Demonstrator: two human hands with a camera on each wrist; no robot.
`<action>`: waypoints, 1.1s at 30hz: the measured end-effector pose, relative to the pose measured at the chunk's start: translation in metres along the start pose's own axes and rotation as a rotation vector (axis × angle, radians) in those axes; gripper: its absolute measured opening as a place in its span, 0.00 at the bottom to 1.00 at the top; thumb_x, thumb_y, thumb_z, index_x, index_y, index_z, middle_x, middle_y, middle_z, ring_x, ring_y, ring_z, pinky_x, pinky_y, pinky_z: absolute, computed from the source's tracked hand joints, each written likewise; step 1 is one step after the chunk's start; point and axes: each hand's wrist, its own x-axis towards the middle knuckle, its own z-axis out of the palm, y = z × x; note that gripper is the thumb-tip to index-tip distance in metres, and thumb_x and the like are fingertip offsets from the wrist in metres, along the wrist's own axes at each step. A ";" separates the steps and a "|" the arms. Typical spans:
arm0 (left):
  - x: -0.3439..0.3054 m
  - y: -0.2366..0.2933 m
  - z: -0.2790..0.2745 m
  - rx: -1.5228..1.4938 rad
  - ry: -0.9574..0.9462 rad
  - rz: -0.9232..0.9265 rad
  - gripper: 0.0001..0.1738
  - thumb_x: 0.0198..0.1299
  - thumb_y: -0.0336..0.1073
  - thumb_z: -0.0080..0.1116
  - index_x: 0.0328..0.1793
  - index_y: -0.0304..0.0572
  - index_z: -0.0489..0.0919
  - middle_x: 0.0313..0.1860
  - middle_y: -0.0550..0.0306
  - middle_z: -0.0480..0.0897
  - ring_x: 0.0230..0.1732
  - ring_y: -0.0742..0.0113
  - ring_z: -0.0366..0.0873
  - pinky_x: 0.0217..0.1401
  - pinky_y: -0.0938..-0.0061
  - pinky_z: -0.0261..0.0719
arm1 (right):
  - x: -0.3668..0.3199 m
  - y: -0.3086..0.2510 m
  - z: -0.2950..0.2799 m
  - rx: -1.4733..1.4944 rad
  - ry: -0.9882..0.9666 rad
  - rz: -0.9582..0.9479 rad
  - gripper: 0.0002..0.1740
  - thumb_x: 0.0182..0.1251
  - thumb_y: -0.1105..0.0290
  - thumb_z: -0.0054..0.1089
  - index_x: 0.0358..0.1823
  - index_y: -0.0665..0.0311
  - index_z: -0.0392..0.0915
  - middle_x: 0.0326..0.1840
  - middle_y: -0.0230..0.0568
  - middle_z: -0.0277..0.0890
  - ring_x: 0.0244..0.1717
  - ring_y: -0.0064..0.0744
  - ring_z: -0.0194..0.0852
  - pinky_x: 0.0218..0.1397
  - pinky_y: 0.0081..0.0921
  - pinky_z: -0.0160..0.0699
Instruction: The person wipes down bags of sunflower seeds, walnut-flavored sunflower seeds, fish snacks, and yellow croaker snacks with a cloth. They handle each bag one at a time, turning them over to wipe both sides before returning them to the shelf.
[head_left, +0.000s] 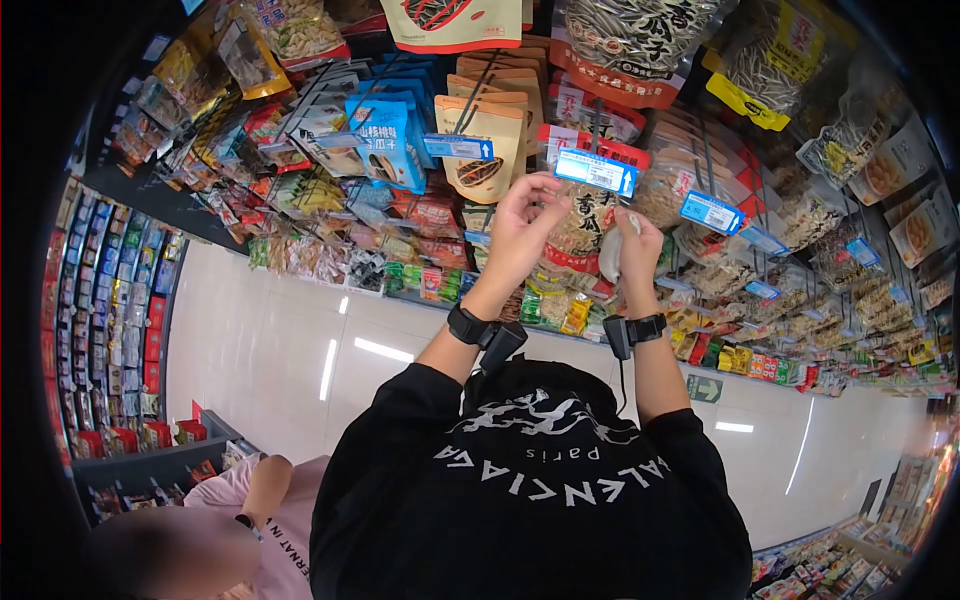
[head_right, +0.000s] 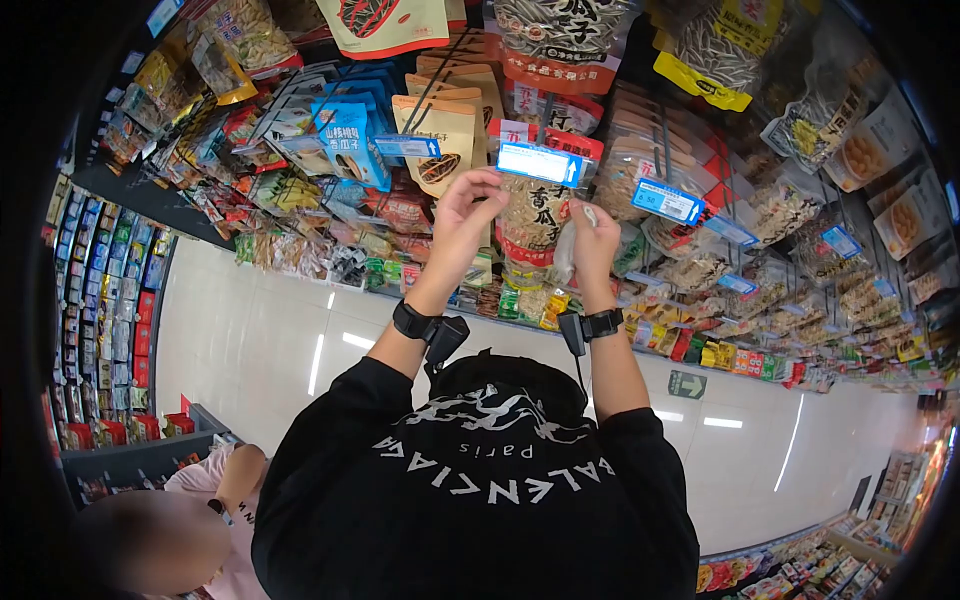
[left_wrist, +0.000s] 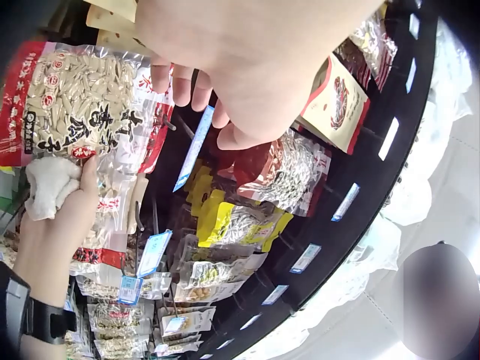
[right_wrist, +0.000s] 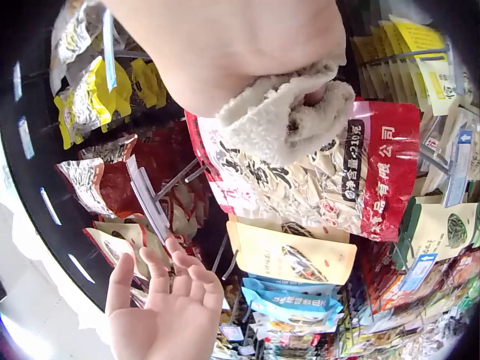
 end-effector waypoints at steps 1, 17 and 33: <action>-0.001 0.001 0.000 0.002 -0.002 -0.006 0.12 0.67 0.26 0.66 0.55 0.40 0.79 0.63 0.58 0.79 0.55 0.74 0.78 0.60 0.75 0.76 | 0.004 0.000 0.003 0.020 0.011 0.020 0.14 0.72 0.64 0.71 0.46 0.71 0.89 0.28 0.24 0.78 0.28 0.14 0.66 0.32 0.20 0.66; -0.042 -0.004 -0.031 0.159 0.018 -0.041 0.12 0.67 0.31 0.68 0.55 0.43 0.81 0.64 0.61 0.80 0.49 0.79 0.78 0.47 0.80 0.73 | 0.079 0.058 0.009 0.028 0.013 -0.068 0.12 0.75 0.72 0.64 0.52 0.74 0.85 0.42 0.34 0.84 0.41 0.20 0.75 0.47 0.23 0.74; -0.098 -0.030 -0.050 0.193 -0.039 -0.302 0.30 0.67 0.35 0.72 0.72 0.35 0.75 0.58 0.53 0.85 0.50 0.73 0.81 0.55 0.75 0.80 | -0.094 -0.036 0.034 0.423 -0.425 0.319 0.30 0.66 0.78 0.73 0.68 0.67 0.72 0.61 0.47 0.82 0.58 0.34 0.84 0.61 0.32 0.84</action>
